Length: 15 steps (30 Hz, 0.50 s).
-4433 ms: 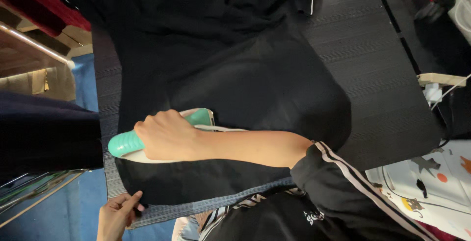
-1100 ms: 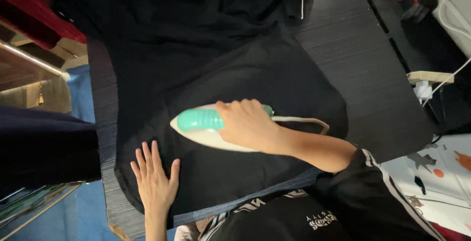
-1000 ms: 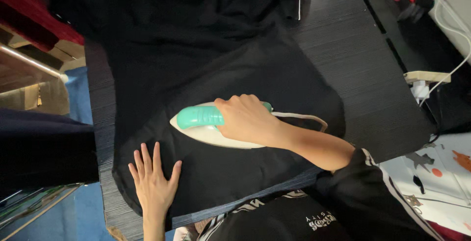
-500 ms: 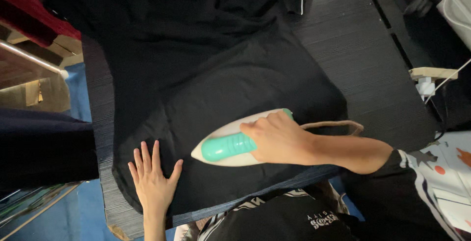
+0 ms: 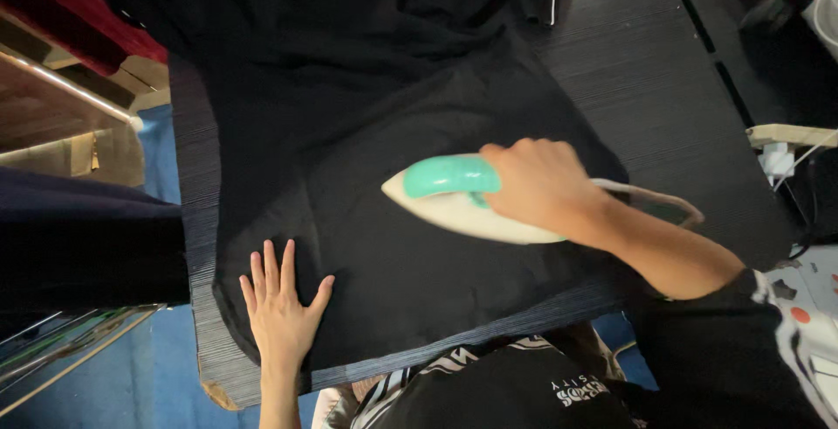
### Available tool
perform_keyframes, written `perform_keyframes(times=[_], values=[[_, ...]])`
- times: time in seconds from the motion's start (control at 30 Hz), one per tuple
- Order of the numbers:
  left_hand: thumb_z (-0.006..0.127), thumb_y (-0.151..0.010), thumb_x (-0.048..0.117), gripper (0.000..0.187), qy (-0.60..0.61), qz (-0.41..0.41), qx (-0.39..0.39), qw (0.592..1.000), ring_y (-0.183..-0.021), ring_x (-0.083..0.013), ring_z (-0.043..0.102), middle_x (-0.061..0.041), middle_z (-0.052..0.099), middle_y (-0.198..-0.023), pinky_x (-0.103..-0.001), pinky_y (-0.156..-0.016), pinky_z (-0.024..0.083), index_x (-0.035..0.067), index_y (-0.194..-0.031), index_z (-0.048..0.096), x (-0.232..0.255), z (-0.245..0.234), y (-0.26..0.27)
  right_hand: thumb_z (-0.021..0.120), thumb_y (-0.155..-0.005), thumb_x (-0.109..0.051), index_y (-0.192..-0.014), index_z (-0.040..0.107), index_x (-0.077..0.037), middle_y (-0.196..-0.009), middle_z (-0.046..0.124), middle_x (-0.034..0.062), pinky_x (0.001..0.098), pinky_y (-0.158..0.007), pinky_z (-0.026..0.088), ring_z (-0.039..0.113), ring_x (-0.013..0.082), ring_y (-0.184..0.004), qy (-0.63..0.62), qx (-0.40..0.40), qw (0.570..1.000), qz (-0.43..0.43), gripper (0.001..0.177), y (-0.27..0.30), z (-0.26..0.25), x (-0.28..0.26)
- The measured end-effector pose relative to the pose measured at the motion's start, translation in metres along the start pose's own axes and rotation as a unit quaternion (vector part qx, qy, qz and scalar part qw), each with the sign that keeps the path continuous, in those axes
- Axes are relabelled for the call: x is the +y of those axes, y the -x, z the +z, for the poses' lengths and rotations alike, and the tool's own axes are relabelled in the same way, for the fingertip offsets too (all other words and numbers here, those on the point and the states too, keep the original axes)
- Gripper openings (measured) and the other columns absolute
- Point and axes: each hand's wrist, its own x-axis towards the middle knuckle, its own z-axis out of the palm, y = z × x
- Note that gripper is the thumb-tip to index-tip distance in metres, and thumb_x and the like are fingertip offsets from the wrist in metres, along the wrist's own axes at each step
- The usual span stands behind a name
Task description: The person irons a black jacket on a dark table. They first smooth the garment by hand, then use a teal and white iron to press the sleeves and body sections. The person adjusts the jacket's position multiple times to ensure even coverage.
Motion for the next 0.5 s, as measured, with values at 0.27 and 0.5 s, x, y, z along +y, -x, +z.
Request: perform_keyframes(times=[0.27,0.5], values=[[0.064,-0.084,0.058,0.085,0.019,-0.010,-0.007,1.000,-0.153,-0.0380,0.029,-0.017,0.036,-0.164,-0.057,-0.122,0.022,0.013,-0.154,0.046,-0.001,0.001,0.000,0.073,-0.085,-0.028,-0.102,0.073,-0.014,-0.081,0.073,0.0177,0.0531,-0.075,0.057,0.072,0.0417,-0.079,0.089,0.093,0.984,0.123,0.022,0.011,-0.021,0.097],[0.063,-0.083,0.060,0.086,0.007,-0.012,-0.010,1.000,-0.153,-0.0384,0.028,-0.019,0.036,-0.162,-0.058,-0.122,0.021,0.014,-0.153,0.045,-0.005,0.007,0.000,0.080,-0.088,-0.010,-0.092,0.071,-0.006,-0.089,0.068,0.0130,0.0434,-0.074,0.053,0.069,0.0341,-0.082,0.067,0.402,0.913,-0.021,0.011,0.017,-0.007,0.222]])
